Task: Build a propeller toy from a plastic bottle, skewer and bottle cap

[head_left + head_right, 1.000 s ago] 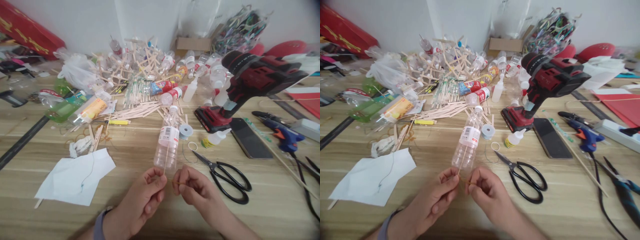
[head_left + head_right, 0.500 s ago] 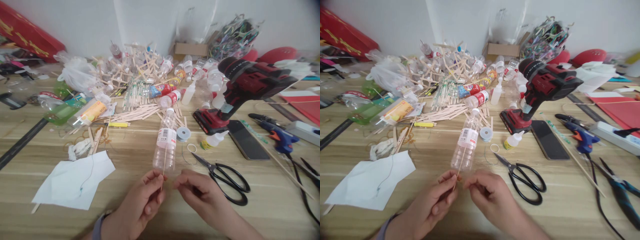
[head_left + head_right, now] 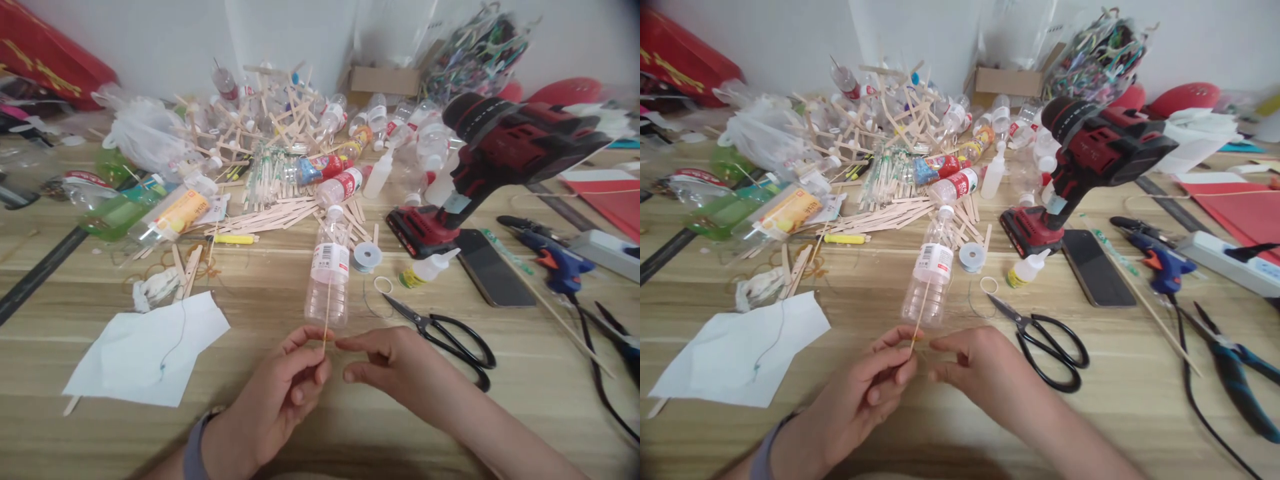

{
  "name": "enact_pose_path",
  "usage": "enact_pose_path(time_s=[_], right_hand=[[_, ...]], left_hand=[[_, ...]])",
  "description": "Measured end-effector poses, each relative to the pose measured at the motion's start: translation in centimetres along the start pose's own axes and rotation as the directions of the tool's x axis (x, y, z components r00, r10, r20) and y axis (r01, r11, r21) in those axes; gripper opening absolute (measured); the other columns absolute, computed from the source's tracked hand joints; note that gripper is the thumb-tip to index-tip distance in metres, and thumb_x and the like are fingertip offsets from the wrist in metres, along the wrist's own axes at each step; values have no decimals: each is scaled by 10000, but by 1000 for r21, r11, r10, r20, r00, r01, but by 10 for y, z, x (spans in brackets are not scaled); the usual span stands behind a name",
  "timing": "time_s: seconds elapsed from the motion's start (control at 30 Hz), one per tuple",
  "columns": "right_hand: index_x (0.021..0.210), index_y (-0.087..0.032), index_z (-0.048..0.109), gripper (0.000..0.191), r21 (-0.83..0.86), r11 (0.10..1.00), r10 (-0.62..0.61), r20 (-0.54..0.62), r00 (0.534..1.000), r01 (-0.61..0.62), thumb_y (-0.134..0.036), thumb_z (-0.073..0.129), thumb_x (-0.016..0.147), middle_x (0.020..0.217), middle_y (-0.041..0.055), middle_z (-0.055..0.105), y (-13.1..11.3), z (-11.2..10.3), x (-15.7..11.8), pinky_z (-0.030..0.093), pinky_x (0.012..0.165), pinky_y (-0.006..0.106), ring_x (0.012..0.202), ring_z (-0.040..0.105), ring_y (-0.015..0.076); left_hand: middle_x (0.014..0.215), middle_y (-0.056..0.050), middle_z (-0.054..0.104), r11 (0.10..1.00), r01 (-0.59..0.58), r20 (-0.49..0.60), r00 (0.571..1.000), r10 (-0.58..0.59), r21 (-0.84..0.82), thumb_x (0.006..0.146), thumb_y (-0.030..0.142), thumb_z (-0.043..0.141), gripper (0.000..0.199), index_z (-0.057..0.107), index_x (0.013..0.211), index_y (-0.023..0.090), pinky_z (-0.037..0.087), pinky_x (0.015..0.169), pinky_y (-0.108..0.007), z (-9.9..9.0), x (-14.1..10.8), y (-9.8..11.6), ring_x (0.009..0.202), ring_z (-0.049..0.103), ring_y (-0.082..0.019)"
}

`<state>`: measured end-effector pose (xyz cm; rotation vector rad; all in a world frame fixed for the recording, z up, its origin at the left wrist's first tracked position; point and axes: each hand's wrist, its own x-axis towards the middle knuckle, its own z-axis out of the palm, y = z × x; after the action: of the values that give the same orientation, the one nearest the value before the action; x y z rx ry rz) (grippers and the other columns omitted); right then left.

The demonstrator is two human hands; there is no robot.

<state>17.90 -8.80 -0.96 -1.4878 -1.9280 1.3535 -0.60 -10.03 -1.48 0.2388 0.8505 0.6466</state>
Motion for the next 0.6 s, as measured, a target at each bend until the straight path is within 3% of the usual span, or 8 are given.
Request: enact_pose_path(time_s=[0.1, 0.23, 0.37, 0.5, 0.6], right_hand=[[792, -213, 772, 204, 403, 887, 152, 208, 966, -226, -406, 710, 764, 474, -77, 409, 0, 6, 5, 126, 392, 228, 405, 196, 52], [667, -152, 701, 414, 699, 607, 246, 288, 925, -379, -563, 738, 692, 378, -124, 247, -5, 19, 5, 28, 371, 247, 349, 93, 27], [555, -153, 582, 455, 793, 439, 297, 314, 902, -421, -548, 794, 629, 360, -125, 274, -9, 32, 5, 23, 378, 236, 343, 118, 12], [593, -151, 573, 437, 836, 353, 327, 310, 893, -420, -499, 836, 590, 396, -135, 271, -12, 37, 5, 20, 385, 222, 360, 111, 3], [616, -159, 554, 440, 850, 313, 333, 319, 887, -424, -465, 864, 556, 402, -149, 247, -16, 36, 6, 22, 386, 217, 365, 101, 0]], left_hand=[[586, 61, 566, 999, -22, 9, 1000, 22, -36, 722, 203, 688, 285, 549, 970, 176, 100, 380, -141, -2, 0, -2, 376, 276, 13], [625, 38, 593, 999, -32, 11, 999, 32, -40, 716, 209, 731, 351, 571, 1027, 176, 143, 393, -135, -3, 1, -6, 390, 338, 12], [639, 33, 602, 999, -42, -5, 999, 42, -2, 705, 256, 761, 441, 555, 1088, 182, 185, 409, -139, -3, 3, -9, 404, 385, -2], [590, 66, 536, 996, -49, -64, 996, 54, 74, 691, 327, 758, 451, 552, 1064, 178, 200, 379, -164, -1, -3, -11, 394, 394, -30], [712, 45, 573, 987, -122, -90, 987, 132, 104, 686, 324, 761, 431, 570, 1043, 179, 246, 363, -175, -3, -12, -16, 410, 430, -32]])
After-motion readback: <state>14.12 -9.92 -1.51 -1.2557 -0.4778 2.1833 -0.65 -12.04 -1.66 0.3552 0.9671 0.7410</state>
